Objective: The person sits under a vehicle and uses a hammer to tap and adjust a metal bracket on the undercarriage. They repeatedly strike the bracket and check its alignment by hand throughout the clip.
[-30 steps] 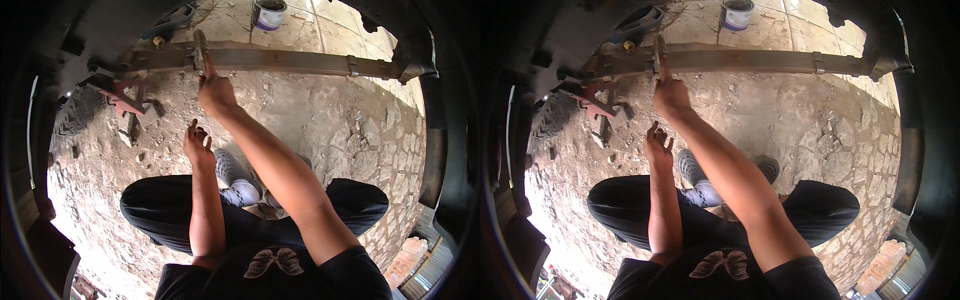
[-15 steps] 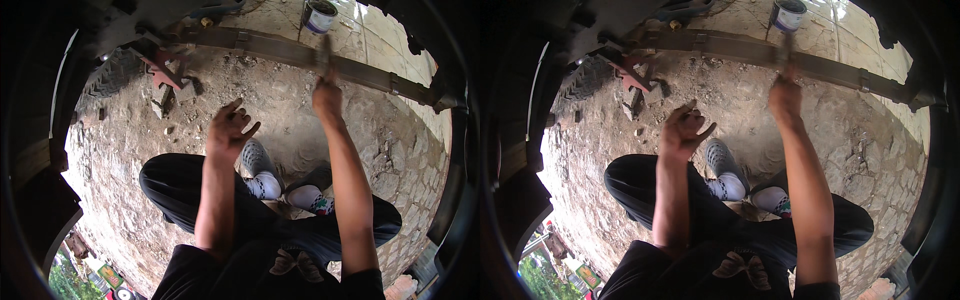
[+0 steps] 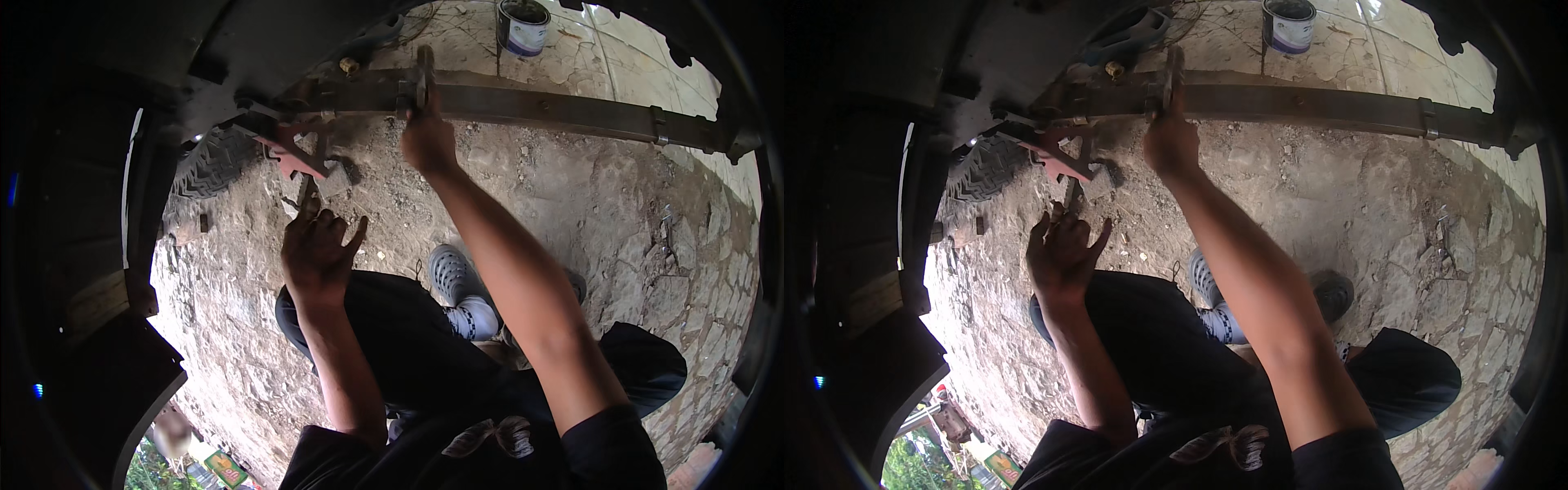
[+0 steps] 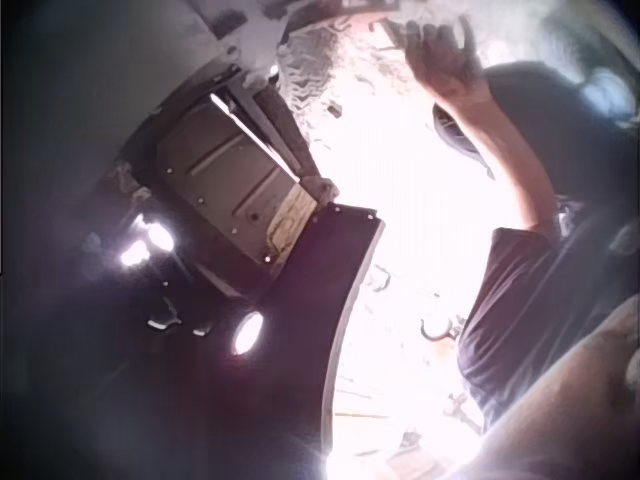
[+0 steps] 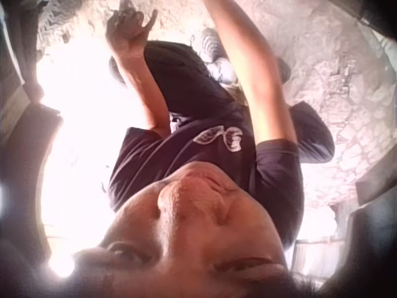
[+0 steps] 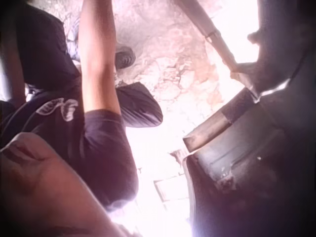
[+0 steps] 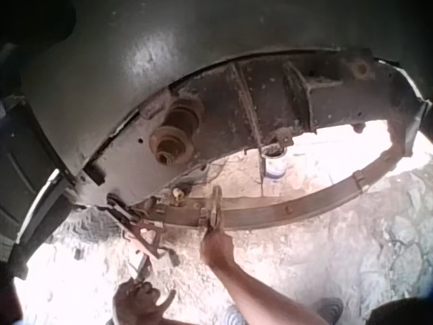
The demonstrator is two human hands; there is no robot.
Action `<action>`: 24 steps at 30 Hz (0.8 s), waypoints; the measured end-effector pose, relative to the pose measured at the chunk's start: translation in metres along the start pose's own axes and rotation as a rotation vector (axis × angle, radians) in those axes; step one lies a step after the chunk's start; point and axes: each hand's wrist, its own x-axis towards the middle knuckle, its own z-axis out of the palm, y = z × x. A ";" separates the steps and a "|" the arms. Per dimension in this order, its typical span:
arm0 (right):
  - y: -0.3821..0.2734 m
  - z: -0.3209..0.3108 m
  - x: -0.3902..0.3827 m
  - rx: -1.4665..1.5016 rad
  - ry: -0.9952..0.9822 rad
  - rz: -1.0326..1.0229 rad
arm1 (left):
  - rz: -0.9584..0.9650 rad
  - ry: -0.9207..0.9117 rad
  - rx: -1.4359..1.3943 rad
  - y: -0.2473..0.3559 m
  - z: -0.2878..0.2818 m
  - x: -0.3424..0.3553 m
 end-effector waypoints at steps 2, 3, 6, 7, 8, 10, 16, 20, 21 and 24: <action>0.005 -0.009 -0.029 0.044 -0.087 0.046 | -0.065 -0.069 -0.019 -0.004 -0.008 0.007; 0.010 -0.007 -0.047 0.049 -0.089 0.000 | -0.046 -0.032 0.021 -0.004 -0.011 0.005; 0.010 -0.004 -0.053 0.061 -0.061 -0.028 | -0.067 0.027 0.058 -0.011 -0.017 0.006; 0.006 -0.003 -0.049 0.069 -0.043 -0.023 | -0.085 0.034 0.060 -0.012 -0.018 0.006; 0.002 -0.002 -0.031 0.045 -0.018 -0.019 | -0.081 0.025 0.072 -0.013 -0.015 0.007; -0.003 0.000 0.013 -0.005 0.034 -0.003 | -0.081 0.008 0.099 -0.015 -0.008 0.009; 0.000 -0.010 -0.035 0.047 -0.107 0.020 | -0.047 0.073 0.057 -0.009 -0.038 0.002; 0.009 -0.010 -0.074 -0.005 -0.091 -0.001 | -0.045 0.028 0.080 -0.015 -0.023 0.001; 0.008 -0.008 -0.063 -0.004 -0.076 0.002 | -0.058 0.030 0.082 -0.018 -0.023 0.002; -0.006 -0.001 -0.009 -0.024 -0.039 0.009 | -0.089 0.054 0.100 -0.016 -0.020 0.001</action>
